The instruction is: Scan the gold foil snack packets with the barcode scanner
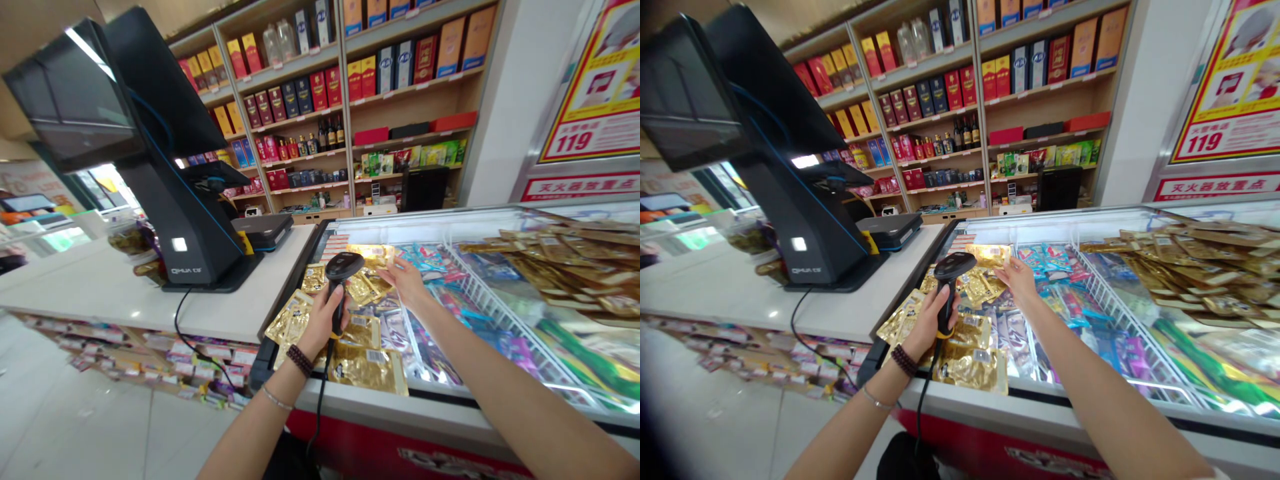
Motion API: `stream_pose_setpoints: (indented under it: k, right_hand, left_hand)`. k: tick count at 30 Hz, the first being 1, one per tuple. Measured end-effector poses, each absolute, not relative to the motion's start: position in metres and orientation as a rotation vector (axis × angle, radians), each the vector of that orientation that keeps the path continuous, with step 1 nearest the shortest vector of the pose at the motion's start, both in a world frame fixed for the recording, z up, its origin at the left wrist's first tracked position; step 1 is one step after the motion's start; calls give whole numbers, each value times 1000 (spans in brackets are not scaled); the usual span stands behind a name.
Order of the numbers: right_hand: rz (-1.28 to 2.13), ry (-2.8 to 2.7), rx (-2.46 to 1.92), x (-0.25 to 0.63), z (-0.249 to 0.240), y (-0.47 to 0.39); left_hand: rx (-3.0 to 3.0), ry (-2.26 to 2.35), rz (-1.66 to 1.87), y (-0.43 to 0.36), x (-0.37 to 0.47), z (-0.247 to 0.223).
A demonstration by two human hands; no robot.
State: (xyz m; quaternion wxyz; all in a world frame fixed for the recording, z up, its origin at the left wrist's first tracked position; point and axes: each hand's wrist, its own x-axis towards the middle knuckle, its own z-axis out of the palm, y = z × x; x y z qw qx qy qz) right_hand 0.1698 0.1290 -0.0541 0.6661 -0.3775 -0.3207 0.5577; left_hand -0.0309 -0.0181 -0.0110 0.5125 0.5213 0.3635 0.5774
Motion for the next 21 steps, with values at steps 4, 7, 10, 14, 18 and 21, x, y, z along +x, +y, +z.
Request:
stream_pose_setpoints:
  k: [4, 7, 10, 14, 18, 21]
  right_hand:
    - [1260, -720, -860, 171, -55, 130]
    - [1263, -713, -865, 170, -56, 130]
    - [1268, -703, -866, 170, -56, 130]
    - [1270, -685, -869, 168, -56, 130]
    - [1284, -653, -858, 168, -53, 128]
    - [1306, -628, -846, 167, -52, 127]
  left_hand:
    - [1259, 863, 1378, -18, -31, -11]
    - [1271, 839, 1359, -18, -31, -11]
    - [1281, 825, 1344, -19, -30, -10]
    - [1281, 831, 1332, -19, -30, -10]
    - [1290, 832, 1331, -19, -31, -10]
    - [1289, 846, 1339, -20, -30, -10]
